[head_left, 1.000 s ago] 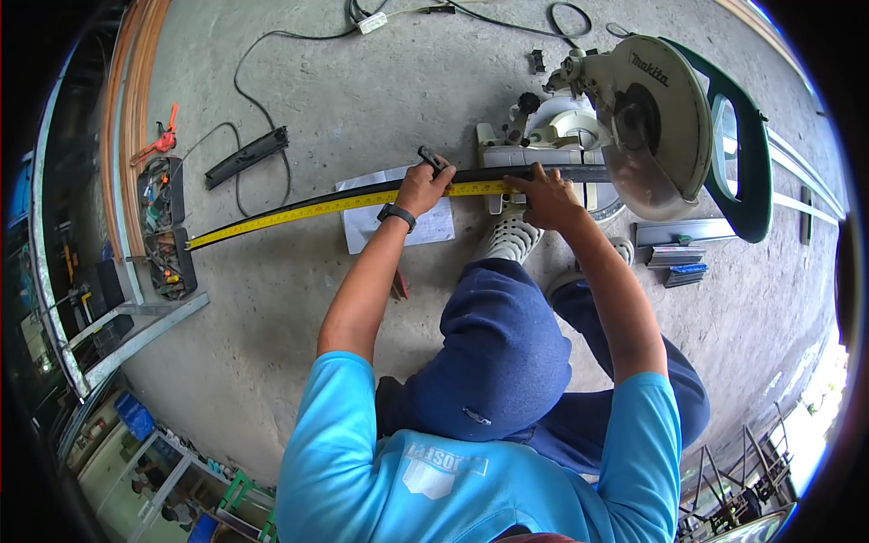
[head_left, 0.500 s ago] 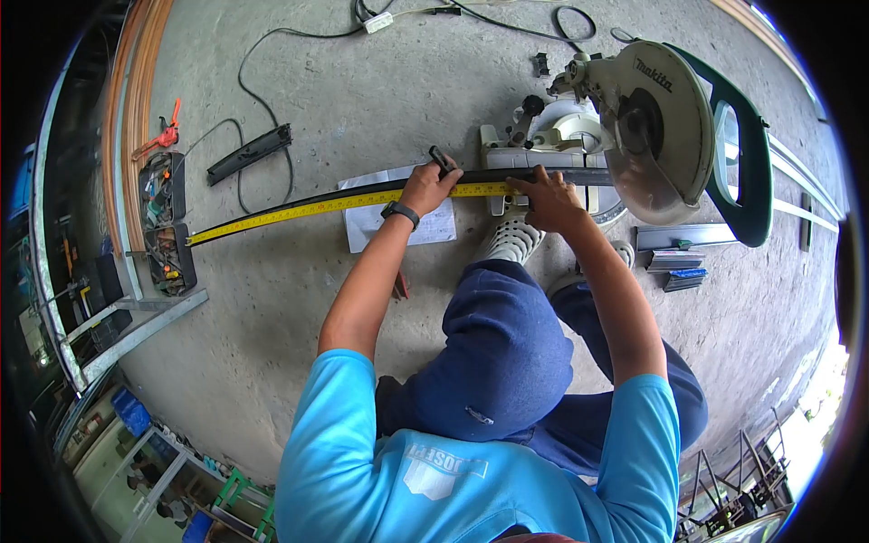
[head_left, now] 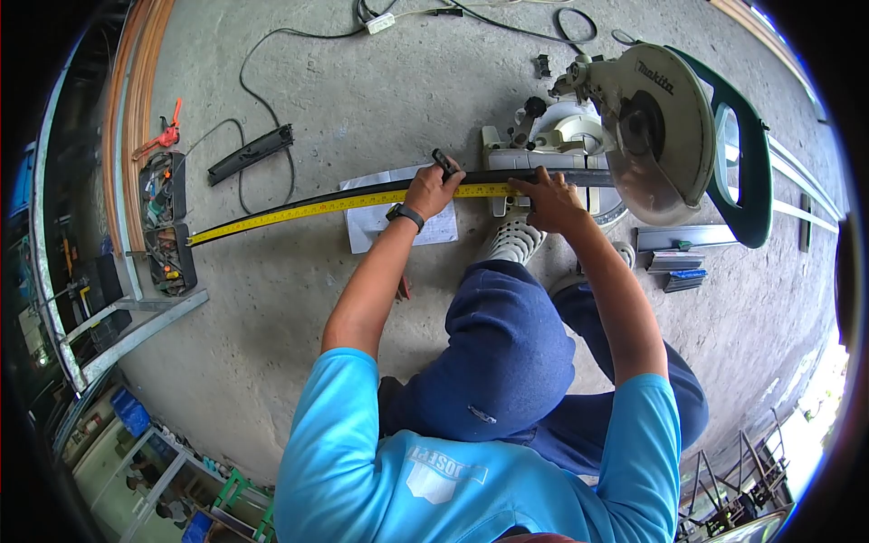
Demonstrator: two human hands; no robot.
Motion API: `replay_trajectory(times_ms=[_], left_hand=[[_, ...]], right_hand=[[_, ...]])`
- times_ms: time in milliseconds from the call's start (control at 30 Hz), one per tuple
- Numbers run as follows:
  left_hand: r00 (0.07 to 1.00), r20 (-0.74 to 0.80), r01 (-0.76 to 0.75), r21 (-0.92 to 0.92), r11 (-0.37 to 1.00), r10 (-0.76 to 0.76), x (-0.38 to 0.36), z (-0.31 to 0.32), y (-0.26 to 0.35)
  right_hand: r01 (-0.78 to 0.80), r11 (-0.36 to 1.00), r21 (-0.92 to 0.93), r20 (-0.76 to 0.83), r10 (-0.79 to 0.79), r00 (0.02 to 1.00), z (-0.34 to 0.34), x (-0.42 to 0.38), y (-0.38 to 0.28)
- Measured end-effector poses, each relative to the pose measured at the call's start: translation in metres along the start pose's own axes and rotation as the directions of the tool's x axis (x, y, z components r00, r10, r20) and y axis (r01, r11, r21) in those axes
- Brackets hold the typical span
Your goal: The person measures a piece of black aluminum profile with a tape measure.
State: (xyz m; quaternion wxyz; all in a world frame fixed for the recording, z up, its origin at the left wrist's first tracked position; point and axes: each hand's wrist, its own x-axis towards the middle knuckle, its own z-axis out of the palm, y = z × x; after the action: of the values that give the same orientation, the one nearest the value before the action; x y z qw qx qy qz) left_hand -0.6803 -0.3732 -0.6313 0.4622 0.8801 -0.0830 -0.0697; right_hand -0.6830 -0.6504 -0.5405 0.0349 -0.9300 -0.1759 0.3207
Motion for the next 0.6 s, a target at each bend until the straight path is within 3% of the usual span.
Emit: replay_trajectory(times_ms=[300, 600], left_hand=[[0.999, -0.024, -0.023, -0.014, 1.000, 0.023, 0.001, 0.001, 0.000], [0.999, -0.035, 0.034, -0.079, 0.996, -0.036, -0.002, 0.000, -0.008]], right_hand=[[0.009, 1.000, -0.027, -0.074, -0.011, 0.997, 0.010, 0.001, 0.001], [0.000, 1.000, -0.002, -0.005, 0.000, 1.000, 0.004, 0.001, 0.002]])
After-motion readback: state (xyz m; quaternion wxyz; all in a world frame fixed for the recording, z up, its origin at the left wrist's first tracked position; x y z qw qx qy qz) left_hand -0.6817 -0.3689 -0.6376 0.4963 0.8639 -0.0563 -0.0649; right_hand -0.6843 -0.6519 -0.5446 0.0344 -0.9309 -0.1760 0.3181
